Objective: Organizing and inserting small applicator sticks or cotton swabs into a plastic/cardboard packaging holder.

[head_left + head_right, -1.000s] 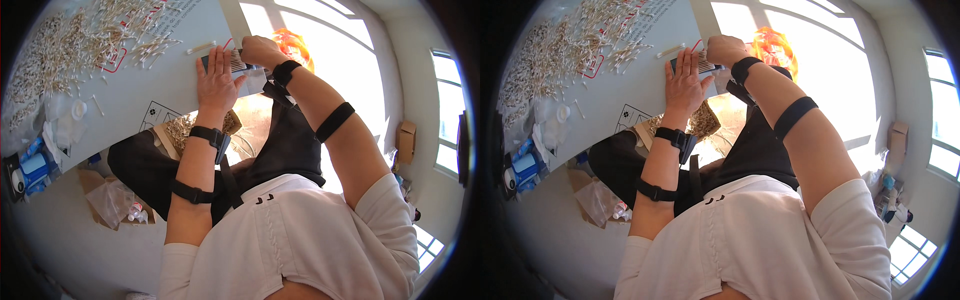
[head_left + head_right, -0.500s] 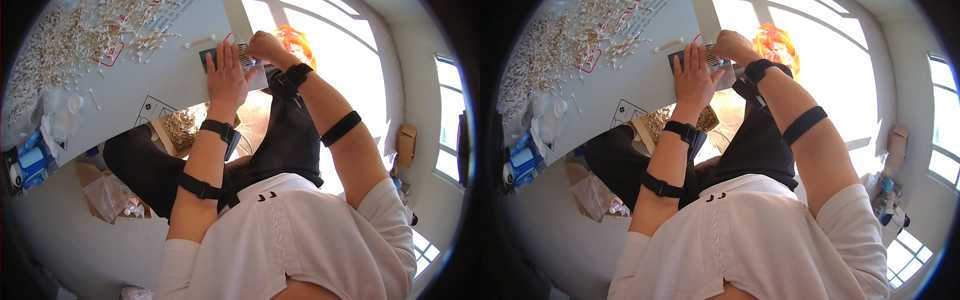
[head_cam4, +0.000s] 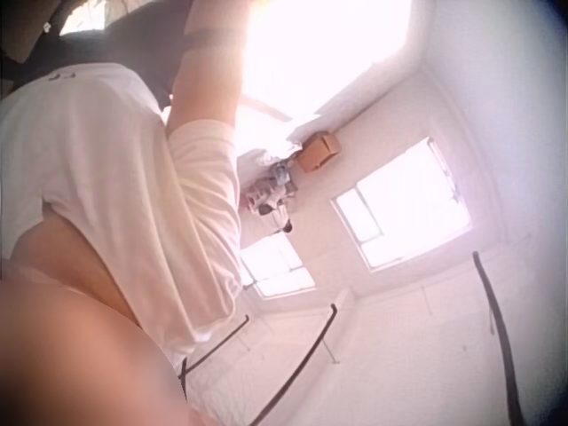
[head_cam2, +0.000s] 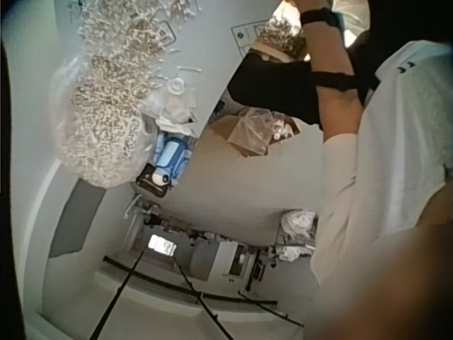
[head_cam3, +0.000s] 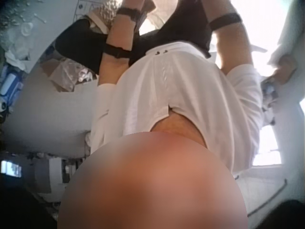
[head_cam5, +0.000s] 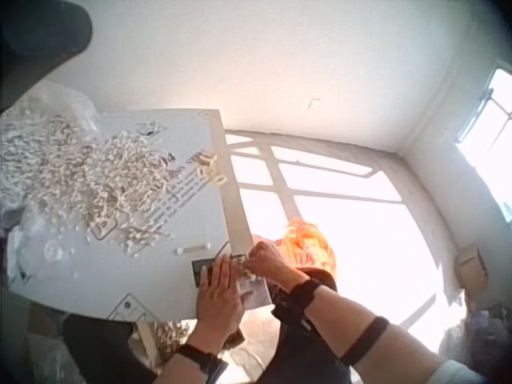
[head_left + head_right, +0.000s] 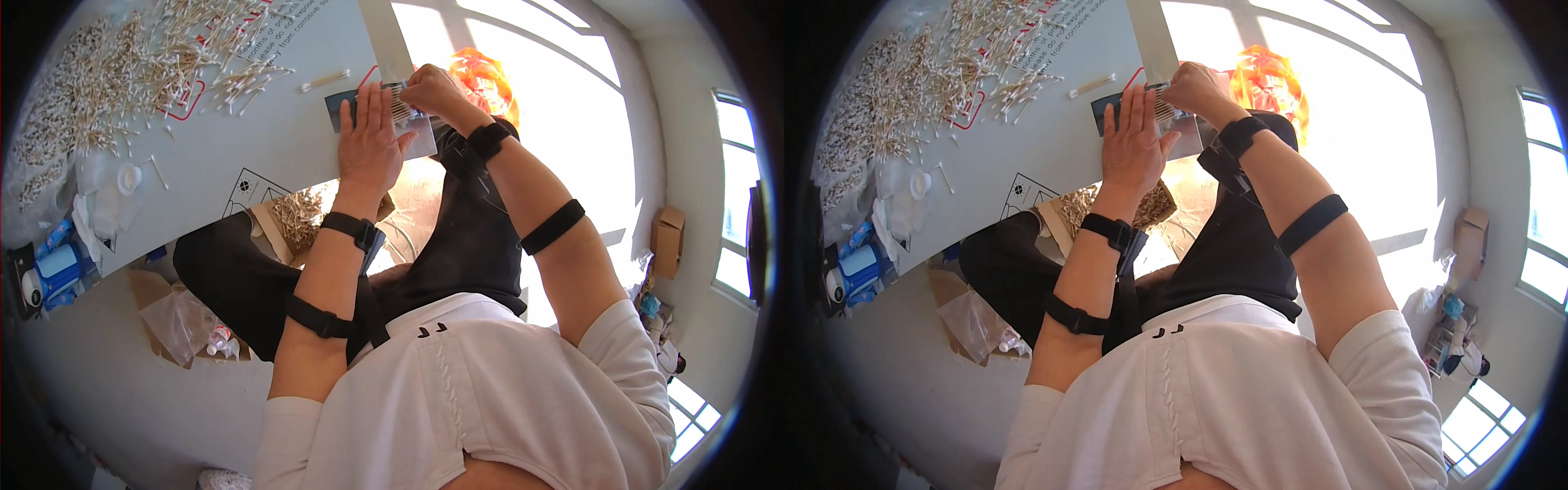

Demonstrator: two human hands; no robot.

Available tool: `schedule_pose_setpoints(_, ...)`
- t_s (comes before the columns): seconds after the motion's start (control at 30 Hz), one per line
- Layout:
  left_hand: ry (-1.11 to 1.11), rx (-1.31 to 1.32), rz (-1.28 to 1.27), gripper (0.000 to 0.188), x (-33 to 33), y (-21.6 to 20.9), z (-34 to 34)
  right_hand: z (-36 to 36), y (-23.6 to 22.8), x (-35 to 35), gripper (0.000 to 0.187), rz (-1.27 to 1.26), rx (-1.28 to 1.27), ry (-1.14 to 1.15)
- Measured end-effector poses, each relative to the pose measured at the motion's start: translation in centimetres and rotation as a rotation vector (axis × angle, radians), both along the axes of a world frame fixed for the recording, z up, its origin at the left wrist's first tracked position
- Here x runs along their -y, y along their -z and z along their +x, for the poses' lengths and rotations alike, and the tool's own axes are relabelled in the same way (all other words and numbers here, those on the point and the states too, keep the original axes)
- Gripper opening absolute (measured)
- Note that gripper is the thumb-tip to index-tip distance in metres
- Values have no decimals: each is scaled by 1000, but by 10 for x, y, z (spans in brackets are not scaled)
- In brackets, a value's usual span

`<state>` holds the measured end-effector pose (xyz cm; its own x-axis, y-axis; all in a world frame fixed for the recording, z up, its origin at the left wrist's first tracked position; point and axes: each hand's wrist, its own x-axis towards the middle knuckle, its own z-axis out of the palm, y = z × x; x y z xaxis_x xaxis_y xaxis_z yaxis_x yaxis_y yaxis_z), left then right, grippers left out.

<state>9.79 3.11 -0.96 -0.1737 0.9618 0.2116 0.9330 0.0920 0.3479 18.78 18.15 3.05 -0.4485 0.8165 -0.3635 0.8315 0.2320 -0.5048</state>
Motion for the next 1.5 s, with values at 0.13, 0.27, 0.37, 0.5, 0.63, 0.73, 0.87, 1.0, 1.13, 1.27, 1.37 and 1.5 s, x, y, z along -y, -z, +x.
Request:
schedule_pose_setpoints(0.13, 51, 18, 13, 75, -4, 2, -4, -6, -5, 8, 28, 88, 57, -41)
schedule_pose_setpoints(0.27, 125, 30, 11, 71, -14, 0, -6, -3, -8, 9, 30, 120, 95, -30)
schedule_pose_setpoints(0.37, 120, 154, 84, 67, -15, -1, -9, 20, -6, 9, 26, 156, -36, 112)
schedule_pose_setpoints(0.5, -56, 856, 427, 62, -22, -9, -8, 57, 25, 33, 23, 372, -788, 811)
schedule_pose_setpoints(0.63, -168, 1097, 446, 64, -27, -6, -2, 50, 34, 52, 27, -688, -1242, 1081)
schedule_pose_setpoints(0.73, -152, 1067, 459, 61, -39, -5, 10, 49, 50, 41, 22, -832, -1407, 908)
schedule_pose_setpoints(0.87, -191, 1040, 432, 65, -40, -6, 13, 28, 57, 42, 12, -603, -1428, 829)
schedule_pose_setpoints(1.0, -200, 1090, 404, 72, -44, -9, 17, 19, 56, 47, 8, -480, -1451, 863)
schedule_pose_setpoints(1.13, -140, 1090, 381, 73, -47, -6, 20, 20, 55, 48, 11, -424, -1412, 816)
schedule_pose_setpoints(1.27, -107, 1124, 390, 73, -51, -7, 21, 19, 58, 48, 15, -383, -1344, 812)
schedule_pose_setpoints(1.37, -81, 1169, 387, 69, -52, -6, 20, 20, 64, 46, 17, -328, -1309, 751)
schedule_pose_setpoints(1.5, -71, 1215, 389, 74, -51, -5, 13, 16, 61, 50, 18, -273, -1220, 716)
